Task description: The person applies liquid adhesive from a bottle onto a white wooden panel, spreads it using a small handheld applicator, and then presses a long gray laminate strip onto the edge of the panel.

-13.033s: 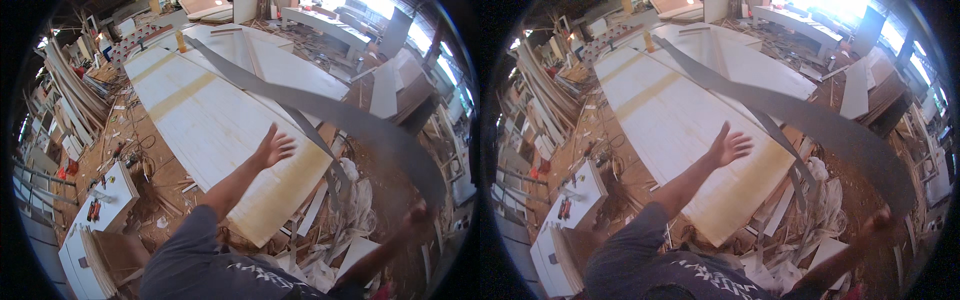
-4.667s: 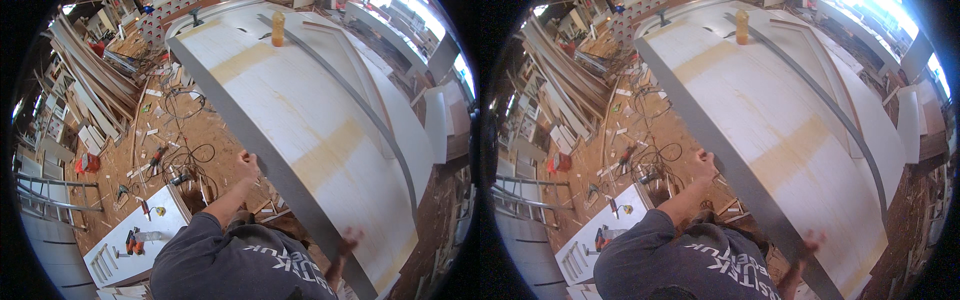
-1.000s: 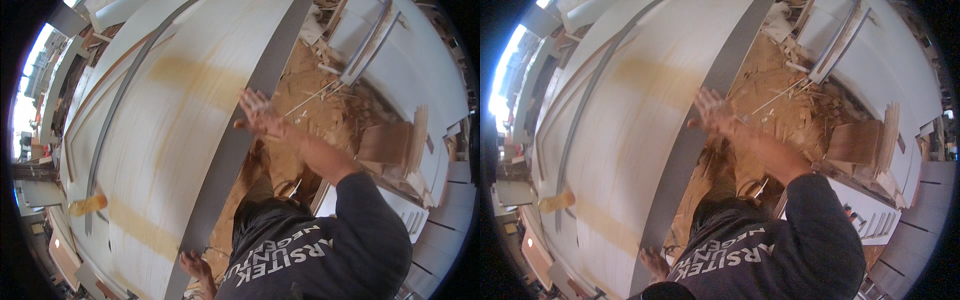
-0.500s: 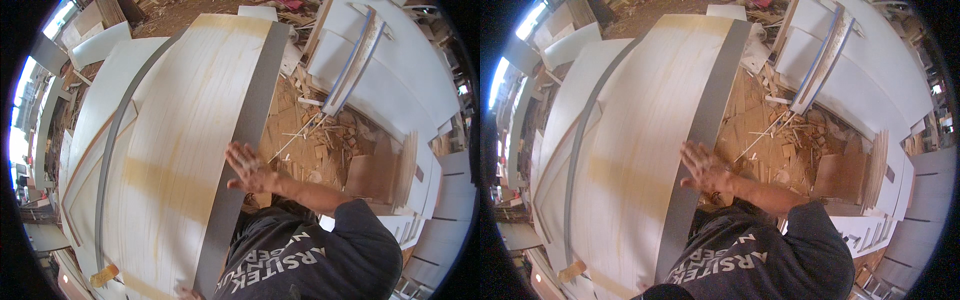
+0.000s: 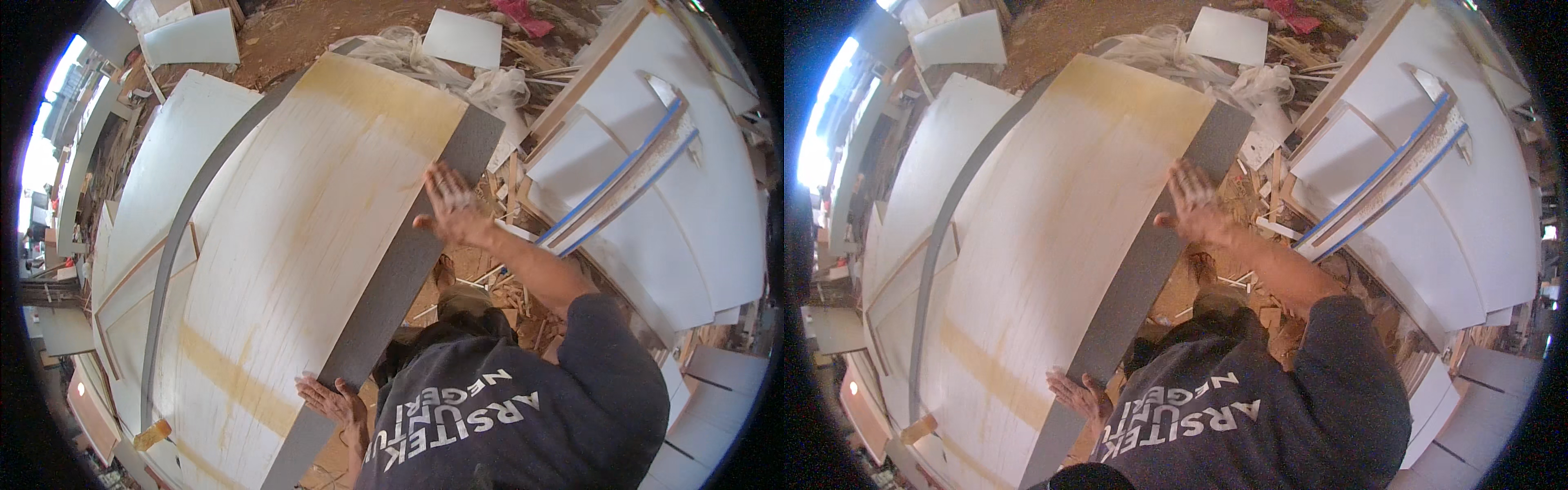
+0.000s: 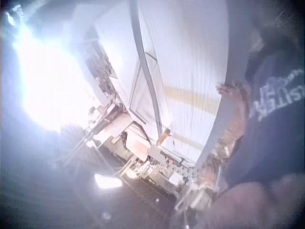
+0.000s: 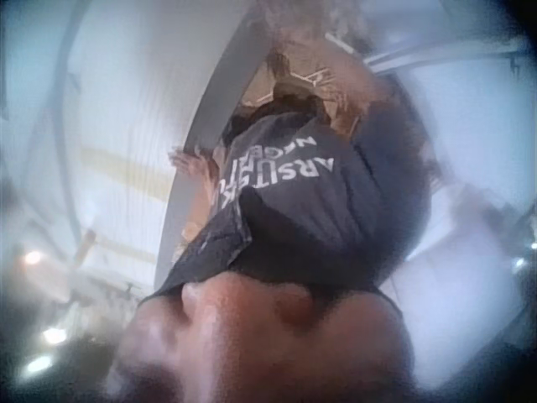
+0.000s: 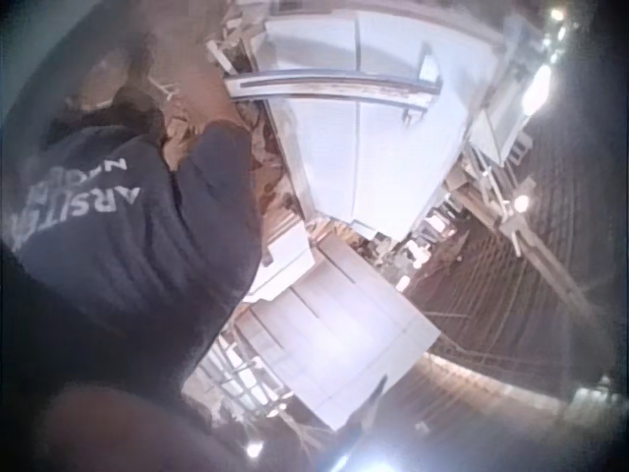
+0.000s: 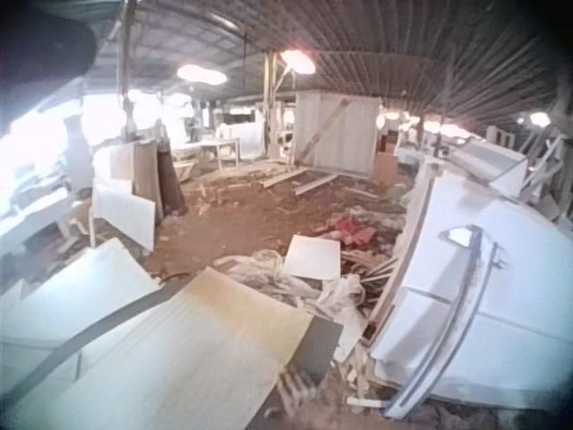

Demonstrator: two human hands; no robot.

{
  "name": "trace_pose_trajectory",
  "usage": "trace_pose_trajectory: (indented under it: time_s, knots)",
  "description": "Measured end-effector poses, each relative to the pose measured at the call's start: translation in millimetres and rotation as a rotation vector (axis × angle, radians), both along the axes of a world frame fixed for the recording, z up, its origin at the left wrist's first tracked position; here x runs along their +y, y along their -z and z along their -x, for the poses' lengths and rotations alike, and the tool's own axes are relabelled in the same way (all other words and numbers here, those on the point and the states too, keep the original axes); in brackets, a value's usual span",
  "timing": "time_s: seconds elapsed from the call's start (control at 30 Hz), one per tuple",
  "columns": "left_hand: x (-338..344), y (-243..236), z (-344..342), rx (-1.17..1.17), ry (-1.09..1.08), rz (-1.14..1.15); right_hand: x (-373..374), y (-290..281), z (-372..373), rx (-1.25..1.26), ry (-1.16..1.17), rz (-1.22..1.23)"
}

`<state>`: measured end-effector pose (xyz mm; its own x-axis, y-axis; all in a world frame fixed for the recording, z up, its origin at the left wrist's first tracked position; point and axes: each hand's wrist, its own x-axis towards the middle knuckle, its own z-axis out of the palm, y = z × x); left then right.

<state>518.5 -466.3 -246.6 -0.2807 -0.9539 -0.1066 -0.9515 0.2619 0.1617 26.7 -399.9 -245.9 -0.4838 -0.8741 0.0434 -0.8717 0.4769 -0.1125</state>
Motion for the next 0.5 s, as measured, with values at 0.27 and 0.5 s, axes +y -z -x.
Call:
trace_pose_trajectory:
  time_s: [0.27,0.5]
  knots:
    - [7.7,-12.5,7.7,-0.096,0.016,0.005,2.3,-18.8,150.7,-0.077,0.234,-0.035]
    - [3.5,-21.0,22.0,0.042,-0.032,0.024,5.2,-1.3,248.7,-0.455,0.378,0.194]
